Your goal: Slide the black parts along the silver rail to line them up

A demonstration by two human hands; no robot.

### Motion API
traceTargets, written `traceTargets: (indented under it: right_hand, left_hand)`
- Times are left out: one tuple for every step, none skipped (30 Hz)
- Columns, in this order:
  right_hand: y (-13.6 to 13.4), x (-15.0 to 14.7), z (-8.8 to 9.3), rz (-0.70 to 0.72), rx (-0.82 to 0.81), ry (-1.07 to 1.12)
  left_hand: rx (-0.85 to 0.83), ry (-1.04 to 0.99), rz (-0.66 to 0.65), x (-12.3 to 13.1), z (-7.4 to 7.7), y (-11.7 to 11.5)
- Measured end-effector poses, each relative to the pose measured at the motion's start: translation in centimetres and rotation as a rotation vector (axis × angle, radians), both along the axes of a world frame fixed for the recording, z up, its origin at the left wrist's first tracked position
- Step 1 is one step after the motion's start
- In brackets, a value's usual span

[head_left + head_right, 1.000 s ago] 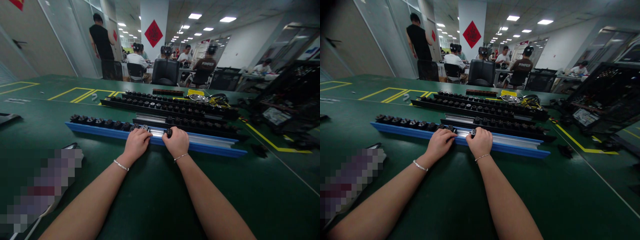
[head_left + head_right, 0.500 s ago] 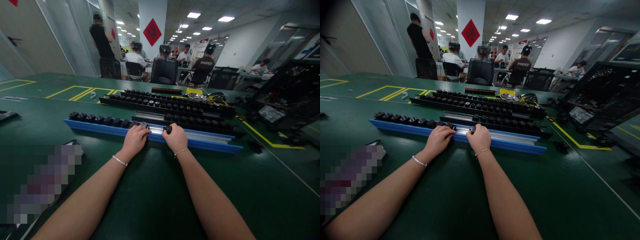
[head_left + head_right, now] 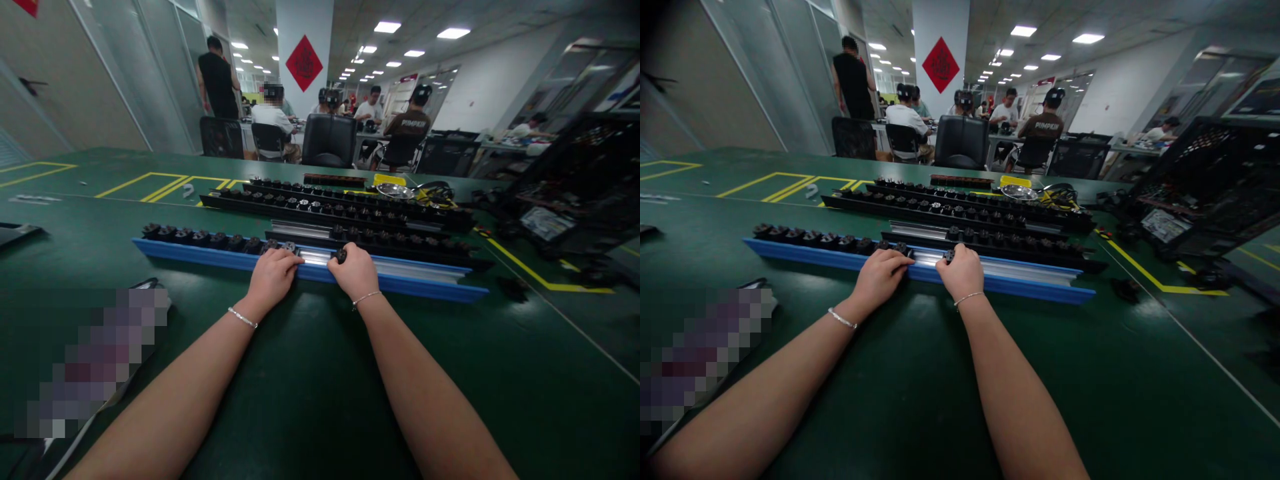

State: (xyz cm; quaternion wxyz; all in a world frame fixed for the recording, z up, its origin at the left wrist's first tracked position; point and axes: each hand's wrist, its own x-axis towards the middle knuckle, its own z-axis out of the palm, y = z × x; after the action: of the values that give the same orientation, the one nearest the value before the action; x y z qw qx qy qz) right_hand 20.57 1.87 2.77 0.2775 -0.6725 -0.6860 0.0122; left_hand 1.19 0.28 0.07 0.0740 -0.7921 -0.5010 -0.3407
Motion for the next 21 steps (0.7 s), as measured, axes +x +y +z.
traceTargets:
  right_hand:
    - [0.0,0.0,0.0,-0.001,-0.001,-0.003]
    - [0.0,0.0,0.0,-0.002,-0.002,-0.006]
    - [0.0,0.0,0.0,-0.001,-0.004,-0.009]
    - [0.0,0.1,0.0,-0.001,-0.003,-0.011]
    - [-0.1,0.1,0.1,0.0,0.0,-0.015]
    - [-0.1,0.2,0.1,0.003,0.007,-0.021]
    - [-0.2,0.3,0.1,0.007,0.015,-0.029]
    - [-0.2,0.4,0.1,0.013,0.022,-0.037]
    - [-0.3,0.5,0.1,0.016,0.027,-0.043]
    - [-0.3,0.6,0.1,0.019,0.028,-0.047]
    - [-0.3,0.6,0.1,0.02,0.028,-0.047]
    - [-0.3,0.7,0.0,0.017,0.027,-0.045]
    - [-0.3,0.7,0.0,0.013,0.028,-0.042]
    - [-0.2,0.7,0.0,0.008,0.027,-0.039]
    - [-0.2,0.7,0.0,0.004,0.026,-0.035]
    - [-0.2,0.8,-0.1,0.001,0.024,-0.03]
    - [-0.1,0.9,-0.1,0.0,0.02,-0.023]
    - [-0.2,0.9,-0.1,0.002,0.016,-0.018]
    - [-0.2,1.0,-0.1,0.008,0.013,-0.014]
    - [-0.2,1.1,-0.1,0.014,0.015,-0.014]
    - [-0.3,1.2,-0.1,0.017,0.019,-0.018]
  left_hand:
    - [-0.001,-0.003,0.0,0.0,0.0,0.0]
    - [-0.003,-0.005,0.001,0.0,0.0,0.0]
    - [-0.004,-0.004,0.003,0.0,0.0,0.0]
    - [-0.004,-0.002,0.005,0.0,0.0,0.0]
    - [-0.003,0.002,0.008,0.0,0.0,0.0]
    - [-0.003,0.007,0.01,0.0,0.0,0.0]
    - [-0.003,0.009,0.01,0.0,0.0,0.1]
    - [-0.004,0.01,0.009,-0.1,0.0,0.1]
    - [-0.004,0.009,0.006,-0.1,-0.1,0.1]
    - [-0.003,0.008,0.001,-0.1,-0.1,0.1]
    - [-0.002,0.007,-0.002,-0.2,-0.1,0.1]
    - [-0.001,0.006,-0.004,-0.2,-0.1,0.2]
    - [0.0,0.005,-0.005,-0.2,-0.2,0.2]
    - [0.002,0.004,-0.004,-0.2,-0.2,0.2]
    - [0.004,0.004,-0.004,-0.2,-0.2,0.2]
    - [0.006,0.003,-0.005,-0.2,-0.2,0.2]
    - [0.009,0.004,-0.006,-0.3,-0.1,0.2]
    - [0.01,0.005,-0.008,-0.3,-0.1,0.2]
    - [0.011,0.006,-0.01,-0.3,-0.1,0.2]
    - [0.01,0.006,-0.012,-0.2,-0.1,0.2]
    - [0.008,0.005,-0.013,-0.2,-0.1,0.2]
